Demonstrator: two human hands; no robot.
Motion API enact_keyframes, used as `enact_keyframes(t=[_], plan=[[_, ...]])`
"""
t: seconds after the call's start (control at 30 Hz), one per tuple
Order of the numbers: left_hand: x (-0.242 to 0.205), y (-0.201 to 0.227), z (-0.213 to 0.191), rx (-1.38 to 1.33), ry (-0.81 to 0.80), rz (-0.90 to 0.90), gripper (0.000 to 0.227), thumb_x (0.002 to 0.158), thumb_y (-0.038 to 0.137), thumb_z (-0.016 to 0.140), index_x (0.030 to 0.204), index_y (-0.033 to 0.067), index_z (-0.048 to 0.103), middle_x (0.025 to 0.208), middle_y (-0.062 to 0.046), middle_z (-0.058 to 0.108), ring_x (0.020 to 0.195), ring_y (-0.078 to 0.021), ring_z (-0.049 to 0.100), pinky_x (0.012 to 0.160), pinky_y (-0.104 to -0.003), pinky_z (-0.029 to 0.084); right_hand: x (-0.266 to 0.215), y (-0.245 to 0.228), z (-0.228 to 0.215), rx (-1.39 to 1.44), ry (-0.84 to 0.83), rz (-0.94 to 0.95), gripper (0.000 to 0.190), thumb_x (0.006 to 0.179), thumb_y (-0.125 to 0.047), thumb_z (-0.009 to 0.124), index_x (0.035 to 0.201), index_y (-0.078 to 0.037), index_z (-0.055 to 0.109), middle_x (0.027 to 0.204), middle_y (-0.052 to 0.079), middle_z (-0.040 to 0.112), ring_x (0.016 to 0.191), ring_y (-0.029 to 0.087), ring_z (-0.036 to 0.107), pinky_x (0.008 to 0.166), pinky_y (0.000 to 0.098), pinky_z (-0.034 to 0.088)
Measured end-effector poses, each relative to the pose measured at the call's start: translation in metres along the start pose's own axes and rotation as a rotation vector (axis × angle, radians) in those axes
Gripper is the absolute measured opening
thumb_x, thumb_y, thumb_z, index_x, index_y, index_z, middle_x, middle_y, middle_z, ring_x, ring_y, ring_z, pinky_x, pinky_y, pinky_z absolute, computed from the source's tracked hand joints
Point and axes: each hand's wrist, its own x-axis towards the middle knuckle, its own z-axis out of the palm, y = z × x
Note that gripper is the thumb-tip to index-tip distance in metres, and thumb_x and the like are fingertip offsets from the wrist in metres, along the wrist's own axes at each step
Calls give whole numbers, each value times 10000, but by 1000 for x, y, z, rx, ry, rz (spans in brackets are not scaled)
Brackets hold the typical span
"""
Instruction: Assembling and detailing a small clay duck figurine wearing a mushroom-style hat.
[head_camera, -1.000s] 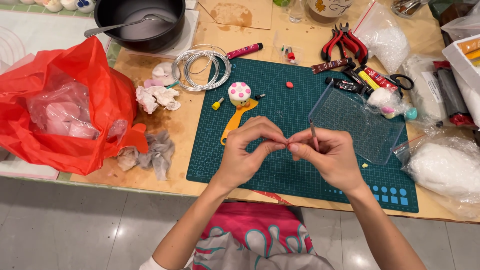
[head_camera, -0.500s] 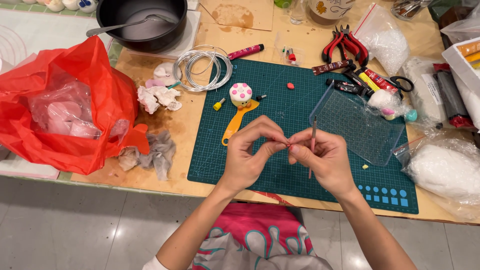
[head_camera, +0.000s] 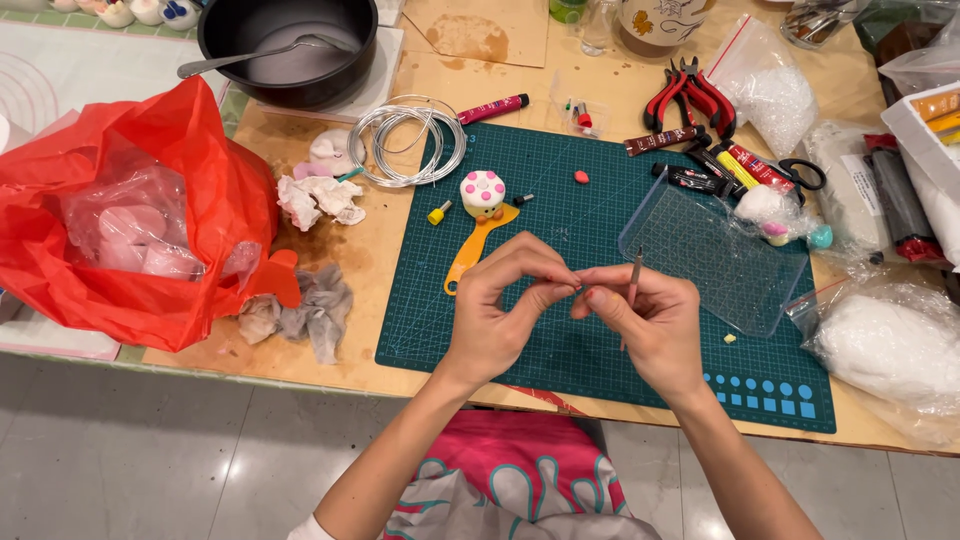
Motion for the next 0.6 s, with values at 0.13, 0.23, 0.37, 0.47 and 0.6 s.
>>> enact_keyframes(t=[0.13,0.23,0.37,0.47,0.6], plan=[[2,2,-1,113,3,61,108,902,-49,732,971,32,714,931,-61,679,888,-173,667,807,-281,529,2,-1,0,17,-2,9,201,968,-72,699,1134,33,747,888,104,780,758,67,688,579,163,459],[4,4,0,224,25,123,129,888,-45,750,974,47,724,902,-52,691,868,-177,659,798,-293,498,5,-5,3,55,-25,6,197,958,-69,703,1119,42,730,935,102,770,823,84,726,658,178,537],[2,2,-2,274,27,164,157,868,-39,770,980,68,745,885,-44,709,838,-172,655,778,-301,470,6,5,-2,75,-1,80,180,965,-84,702,1086,45,734,864,116,771,716,54,654,573,165,445],[3,4,-3,257,17,158,188,859,-27,782,1020,66,751,920,-46,737,858,-170,682,795,-293,489,7,9,-4,103,-12,80,173,973,-100,703,1071,39,734,837,110,759,620,23,522,522,170,366],[2,5,-5,194,14,104,184,862,-37,775,1024,41,737,950,-58,741,892,-175,692,824,-289,517,7,6,-6,118,-54,56,162,987,-116,685,1065,24,710,827,97,740,598,17,480,508,182,341]])
